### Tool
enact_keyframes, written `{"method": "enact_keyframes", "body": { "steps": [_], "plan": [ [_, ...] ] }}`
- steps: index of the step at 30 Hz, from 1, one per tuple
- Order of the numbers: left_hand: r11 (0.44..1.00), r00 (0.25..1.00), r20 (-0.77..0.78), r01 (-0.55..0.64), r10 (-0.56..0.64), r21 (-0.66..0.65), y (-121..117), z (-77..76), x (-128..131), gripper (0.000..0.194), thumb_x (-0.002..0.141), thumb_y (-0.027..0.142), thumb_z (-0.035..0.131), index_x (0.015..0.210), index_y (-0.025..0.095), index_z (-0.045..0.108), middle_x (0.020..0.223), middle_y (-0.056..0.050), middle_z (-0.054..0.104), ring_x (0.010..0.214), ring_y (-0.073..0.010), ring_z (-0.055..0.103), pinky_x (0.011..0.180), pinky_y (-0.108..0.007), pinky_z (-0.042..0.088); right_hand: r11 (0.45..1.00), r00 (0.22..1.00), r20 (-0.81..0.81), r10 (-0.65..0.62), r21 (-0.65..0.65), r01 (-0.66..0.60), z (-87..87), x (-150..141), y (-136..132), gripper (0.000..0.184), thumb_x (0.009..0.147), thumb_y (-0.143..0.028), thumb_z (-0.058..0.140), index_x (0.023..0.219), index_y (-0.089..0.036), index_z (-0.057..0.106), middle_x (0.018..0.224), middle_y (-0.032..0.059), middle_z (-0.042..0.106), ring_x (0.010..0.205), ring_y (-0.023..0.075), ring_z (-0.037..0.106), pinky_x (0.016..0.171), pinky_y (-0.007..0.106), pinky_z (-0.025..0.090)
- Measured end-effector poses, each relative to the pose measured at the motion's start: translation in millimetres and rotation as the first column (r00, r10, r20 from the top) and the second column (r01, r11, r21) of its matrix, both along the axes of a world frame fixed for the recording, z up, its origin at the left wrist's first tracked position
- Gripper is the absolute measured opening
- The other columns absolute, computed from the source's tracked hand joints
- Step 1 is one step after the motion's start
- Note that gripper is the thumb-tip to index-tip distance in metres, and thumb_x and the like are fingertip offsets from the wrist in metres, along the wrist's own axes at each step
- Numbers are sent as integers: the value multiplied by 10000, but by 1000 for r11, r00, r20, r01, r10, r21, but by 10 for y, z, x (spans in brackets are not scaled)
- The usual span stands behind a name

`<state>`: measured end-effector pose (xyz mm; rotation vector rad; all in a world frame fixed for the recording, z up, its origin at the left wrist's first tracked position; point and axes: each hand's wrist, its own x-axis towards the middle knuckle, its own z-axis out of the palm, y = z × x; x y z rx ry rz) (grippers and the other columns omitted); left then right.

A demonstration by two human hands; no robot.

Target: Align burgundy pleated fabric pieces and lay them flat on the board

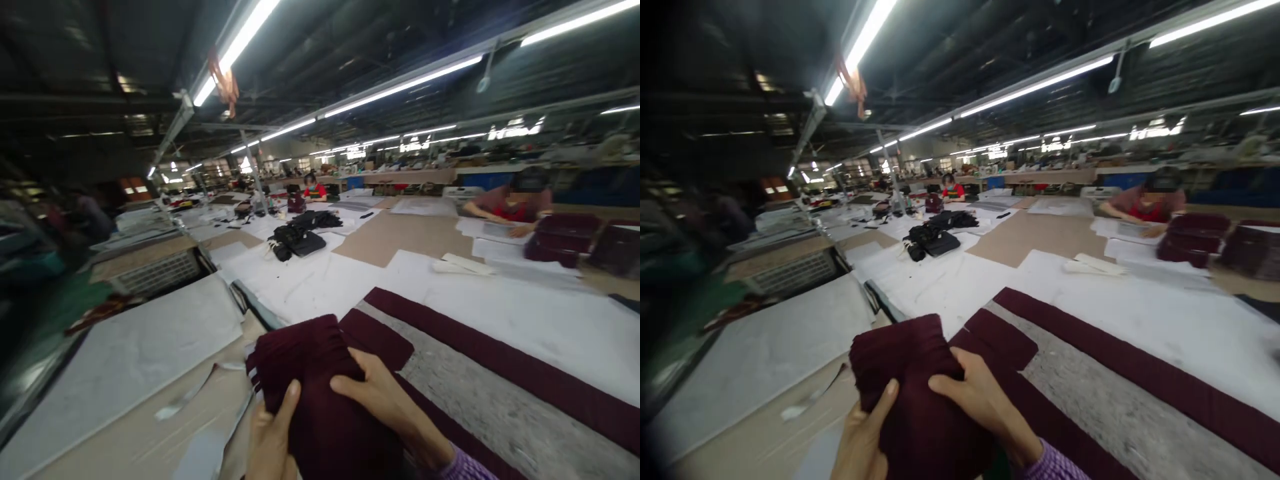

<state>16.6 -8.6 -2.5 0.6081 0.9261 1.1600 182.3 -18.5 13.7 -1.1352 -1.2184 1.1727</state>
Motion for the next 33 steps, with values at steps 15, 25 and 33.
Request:
{"method": "enact_keyframes", "body": {
  "steps": [15,25,33],
  "plan": [
    [1000,989,147,-16,13,21,80,-20,72,211,676,249,776,842,137,712,806,-80,766,850,-238,711,842,-356,546,996,985,148,-84,-26,89,-111,-79,122,243,823,-355,627,1009,-202,594,942,29,699,876,221,643,785,338,510],
    [992,972,234,-12,-17,122,106,28,19,359,618,333,814,935,192,724,918,-75,764,918,-239,696,879,-341,528,895,848,452,-275,443,54,-142,-171,25,177,812,-177,527,927,-204,658,899,80,679,828,224,643,764,343,521],
    [997,985,156,-78,73,26,88,80,-78,223,588,206,827,793,181,741,760,-33,766,782,-182,707,767,-248,545,975,949,228,-219,29,218,-127,-103,74,630,769,-379,670,1327,-258,404,1176,73,624,1048,248,619,921,413,501]
  ]
}}
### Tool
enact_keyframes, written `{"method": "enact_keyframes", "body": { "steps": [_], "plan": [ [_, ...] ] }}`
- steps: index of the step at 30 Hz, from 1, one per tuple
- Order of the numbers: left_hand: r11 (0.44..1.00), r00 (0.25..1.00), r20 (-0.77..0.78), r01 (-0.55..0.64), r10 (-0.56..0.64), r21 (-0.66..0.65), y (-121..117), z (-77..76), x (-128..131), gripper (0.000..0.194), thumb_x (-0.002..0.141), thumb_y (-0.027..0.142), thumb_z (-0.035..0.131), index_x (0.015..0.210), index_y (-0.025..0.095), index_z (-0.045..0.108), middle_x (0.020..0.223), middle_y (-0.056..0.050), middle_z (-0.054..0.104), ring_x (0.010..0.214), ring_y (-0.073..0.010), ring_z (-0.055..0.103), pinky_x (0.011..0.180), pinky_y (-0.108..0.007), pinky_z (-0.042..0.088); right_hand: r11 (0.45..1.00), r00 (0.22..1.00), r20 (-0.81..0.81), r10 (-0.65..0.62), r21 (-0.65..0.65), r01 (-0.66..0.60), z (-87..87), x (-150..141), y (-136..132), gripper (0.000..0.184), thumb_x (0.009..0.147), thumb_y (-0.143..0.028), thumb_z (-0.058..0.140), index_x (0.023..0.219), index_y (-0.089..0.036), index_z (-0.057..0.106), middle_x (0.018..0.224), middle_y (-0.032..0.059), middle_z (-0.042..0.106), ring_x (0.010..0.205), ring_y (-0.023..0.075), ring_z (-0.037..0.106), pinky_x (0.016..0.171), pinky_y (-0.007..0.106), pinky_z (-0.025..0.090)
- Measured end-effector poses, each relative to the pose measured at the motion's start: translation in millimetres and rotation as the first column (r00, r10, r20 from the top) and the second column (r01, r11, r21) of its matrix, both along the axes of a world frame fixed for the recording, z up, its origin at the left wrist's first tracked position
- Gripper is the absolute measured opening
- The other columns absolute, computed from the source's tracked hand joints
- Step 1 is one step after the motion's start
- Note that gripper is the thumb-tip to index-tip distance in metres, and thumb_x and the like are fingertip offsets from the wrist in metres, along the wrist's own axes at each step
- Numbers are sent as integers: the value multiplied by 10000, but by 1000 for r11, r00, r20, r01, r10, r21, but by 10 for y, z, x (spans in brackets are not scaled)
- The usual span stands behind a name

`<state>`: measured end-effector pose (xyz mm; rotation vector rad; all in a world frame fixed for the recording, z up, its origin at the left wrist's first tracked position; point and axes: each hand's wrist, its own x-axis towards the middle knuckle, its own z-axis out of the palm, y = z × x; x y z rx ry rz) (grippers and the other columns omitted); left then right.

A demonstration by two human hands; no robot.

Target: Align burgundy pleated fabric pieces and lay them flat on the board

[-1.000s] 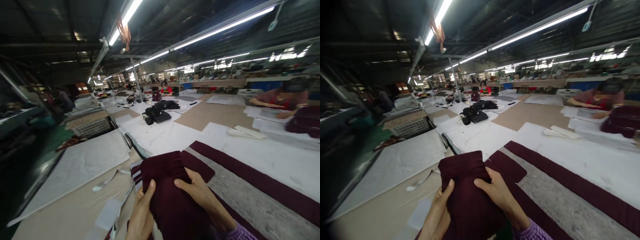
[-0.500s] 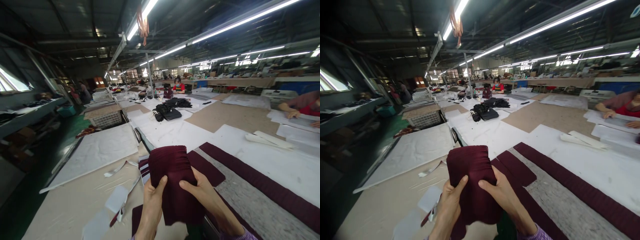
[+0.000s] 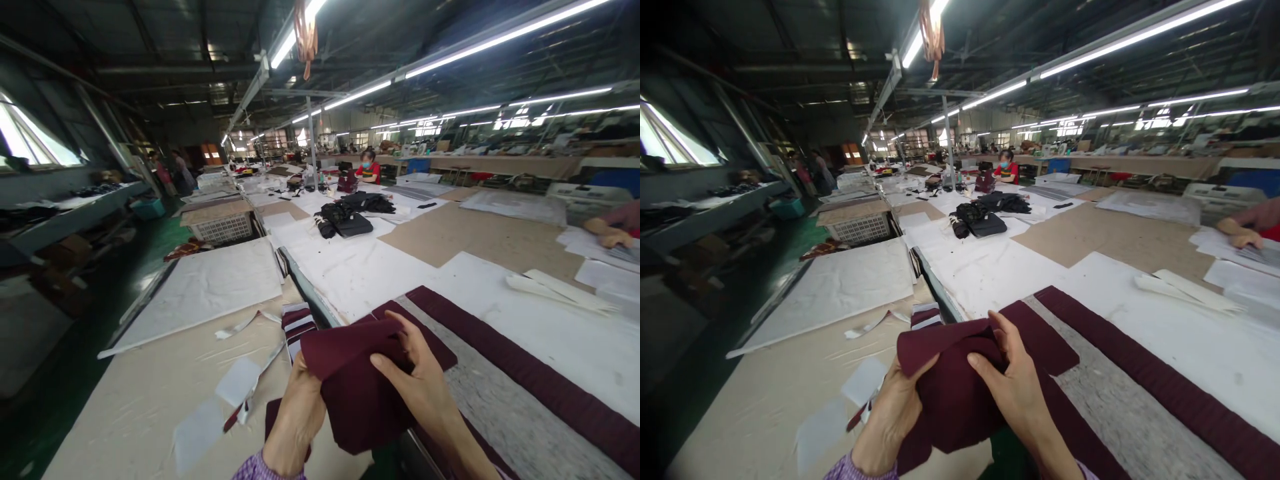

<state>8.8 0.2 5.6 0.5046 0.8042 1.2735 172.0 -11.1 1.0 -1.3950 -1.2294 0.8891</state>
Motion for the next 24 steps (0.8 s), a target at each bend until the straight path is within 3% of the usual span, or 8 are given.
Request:
{"method": "enact_keyframes", "body": {
  "steps": [3,5,7,11,16,20,24],
  "plan": [
    [996,997,40,73,-71,-58,11,30,-55,198,624,189,799,806,154,729,748,-53,763,746,-193,710,756,-277,552,986,996,89,-26,168,10,25,51,10,639,806,-358,649,1373,-301,361,1211,81,579,993,234,626,836,413,543],
    [993,992,58,114,-112,-38,1,43,-79,222,652,188,777,861,132,723,816,-82,766,782,-214,710,789,-314,550,923,975,213,-66,385,-22,65,86,8,477,827,-306,638,1276,-325,478,1306,73,498,1108,243,562,876,418,523],
    [991,990,60,131,-129,-20,-20,51,-94,238,674,192,762,897,122,718,857,-97,764,777,-217,709,792,-329,550,857,942,327,-81,505,-102,122,112,10,336,831,-283,645,1156,-331,571,1369,49,430,1239,257,460,969,435,468],
    [989,989,7,146,-146,34,-63,59,-118,235,697,188,744,922,126,719,884,-93,763,742,-198,705,765,-313,550,893,921,384,66,390,-226,206,119,52,319,817,-343,665,1126,-331,589,1405,39,385,1325,267,371,1064,478,383],
    [985,986,-23,164,-163,53,-78,53,-152,231,678,189,761,902,140,729,848,-80,765,734,-190,702,736,-293,546,929,959,195,206,269,-255,162,120,107,349,807,-370,676,1134,-299,577,1433,53,370,1348,265,352,1129,489,280],
    [985,986,-36,162,-160,52,-73,75,-170,234,664,205,774,882,135,727,830,-79,765,708,-188,700,713,-289,544,931,965,134,226,263,-254,142,152,101,333,810,-355,675,1123,-303,576,1448,45,366,1351,257,350,1124,475,292],
    [986,986,-43,162,-160,42,-67,103,-183,217,652,217,784,839,126,721,800,-76,763,680,-186,697,701,-289,546,937,957,94,275,196,-289,130,152,90,359,793,-366,684,1127,-276,587,1449,68,364,1294,267,430,1063,440,393]
  ]
}}
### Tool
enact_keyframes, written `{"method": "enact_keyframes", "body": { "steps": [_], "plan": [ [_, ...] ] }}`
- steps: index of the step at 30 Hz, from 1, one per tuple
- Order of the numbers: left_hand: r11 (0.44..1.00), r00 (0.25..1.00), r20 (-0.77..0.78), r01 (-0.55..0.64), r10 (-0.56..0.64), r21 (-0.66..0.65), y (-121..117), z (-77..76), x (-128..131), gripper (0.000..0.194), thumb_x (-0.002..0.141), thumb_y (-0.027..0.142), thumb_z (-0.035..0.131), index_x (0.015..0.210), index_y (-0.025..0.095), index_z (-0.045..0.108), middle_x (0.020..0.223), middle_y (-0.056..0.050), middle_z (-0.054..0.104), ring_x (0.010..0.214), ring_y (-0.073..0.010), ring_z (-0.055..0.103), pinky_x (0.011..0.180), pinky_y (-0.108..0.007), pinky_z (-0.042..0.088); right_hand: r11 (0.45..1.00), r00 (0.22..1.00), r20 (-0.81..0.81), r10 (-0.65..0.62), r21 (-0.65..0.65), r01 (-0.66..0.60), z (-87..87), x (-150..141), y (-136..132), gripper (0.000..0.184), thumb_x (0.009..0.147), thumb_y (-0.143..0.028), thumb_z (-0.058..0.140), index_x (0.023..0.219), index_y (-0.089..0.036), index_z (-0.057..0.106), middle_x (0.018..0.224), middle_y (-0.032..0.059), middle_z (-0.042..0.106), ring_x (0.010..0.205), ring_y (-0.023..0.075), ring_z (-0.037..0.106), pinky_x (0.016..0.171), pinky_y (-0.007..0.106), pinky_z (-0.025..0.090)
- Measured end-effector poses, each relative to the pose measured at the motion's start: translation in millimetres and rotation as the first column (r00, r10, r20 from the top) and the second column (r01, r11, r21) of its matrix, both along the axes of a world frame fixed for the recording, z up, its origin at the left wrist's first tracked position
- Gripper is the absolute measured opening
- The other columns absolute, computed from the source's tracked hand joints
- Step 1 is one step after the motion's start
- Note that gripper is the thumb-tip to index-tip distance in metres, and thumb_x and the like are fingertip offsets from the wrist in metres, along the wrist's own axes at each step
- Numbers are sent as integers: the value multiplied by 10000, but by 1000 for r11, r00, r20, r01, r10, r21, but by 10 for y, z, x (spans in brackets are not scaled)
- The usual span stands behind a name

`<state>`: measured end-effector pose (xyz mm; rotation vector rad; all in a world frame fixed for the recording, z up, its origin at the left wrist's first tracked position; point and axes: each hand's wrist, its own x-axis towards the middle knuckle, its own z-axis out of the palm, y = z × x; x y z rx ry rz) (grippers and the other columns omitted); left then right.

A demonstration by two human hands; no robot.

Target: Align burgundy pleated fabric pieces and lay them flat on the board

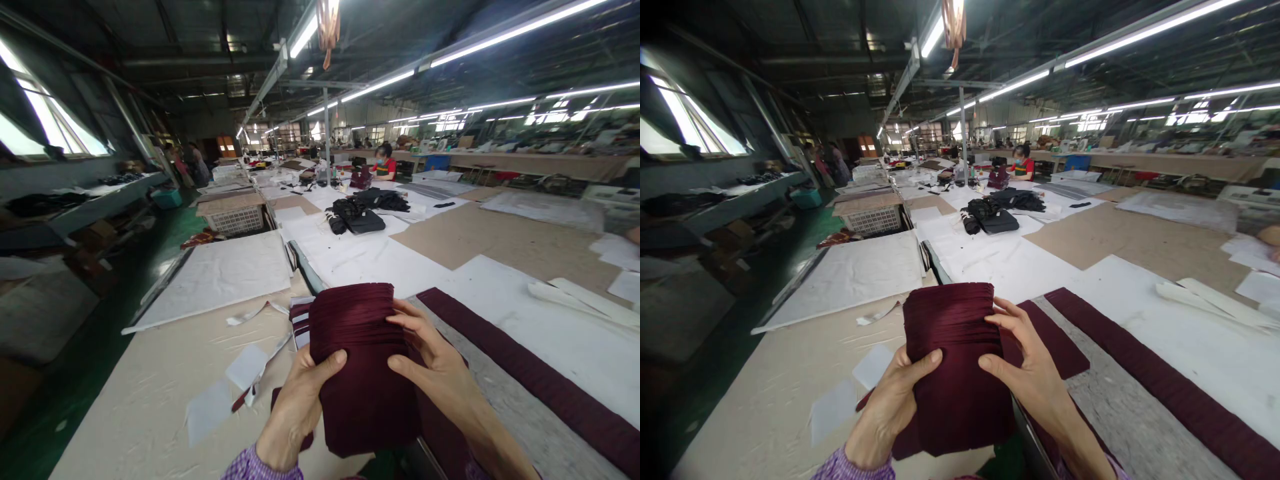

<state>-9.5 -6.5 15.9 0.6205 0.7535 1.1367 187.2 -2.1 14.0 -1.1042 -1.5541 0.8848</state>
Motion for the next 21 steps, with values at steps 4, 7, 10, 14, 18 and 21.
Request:
{"method": "enact_keyframes", "body": {
  "steps": [4,7,10,14,18,21],
  "plan": [
    [999,998,38,-46,47,-22,19,-66,28,227,658,204,780,862,130,713,791,-72,760,706,-191,701,737,-304,549,990,985,146,-94,121,76,-92,-107,-46,228,801,-336,672,1010,-245,656,1389,85,422,1261,294,444,997,455,436],
    [990,982,136,-120,129,-66,54,-192,81,191,648,158,780,822,160,699,775,-42,757,755,-191,706,804,-317,539,805,825,329,-459,546,230,-177,-215,-108,91,809,-168,616,846,-203,691,1354,115,458,1205,341,442,963,530,378],
    [982,958,231,-147,171,-119,75,-297,124,193,624,126,789,778,180,685,752,-21,753,834,-207,705,861,-326,523,698,765,393,-511,708,102,-256,-257,-129,266,788,2,490,866,-187,660,1070,98,646,968,252,548,853,447,431],
    [974,937,301,-121,177,-194,69,-342,120,305,793,449,632,947,192,693,931,-62,754,956,-232,681,903,-350,511,841,841,473,-261,540,-43,-409,-229,-37,266,748,6,455,840,-189,611,935,62,712,841,199,629,766,347,508],
    [962,959,229,-109,168,-252,111,-528,26,429,800,493,594,1073,170,658,1050,-95,729,992,-262,669,913,-389,509,965,927,375,-16,248,-84,-593,-247,57,264,701,-57,458,802,-213,644,1048,55,732,931,212,683,823,349,531],
    [940,968,135,-164,212,-299,181,-849,-164,331,769,351,665,1013,128,667,1006,-116,736,985,-268,669,915,-398,506,995,950,313,10,91,-41,-724,-244,43,144,746,-149,517,781,-223,635,973,37,755,855,199,709,745,296,557]
  ]
}}
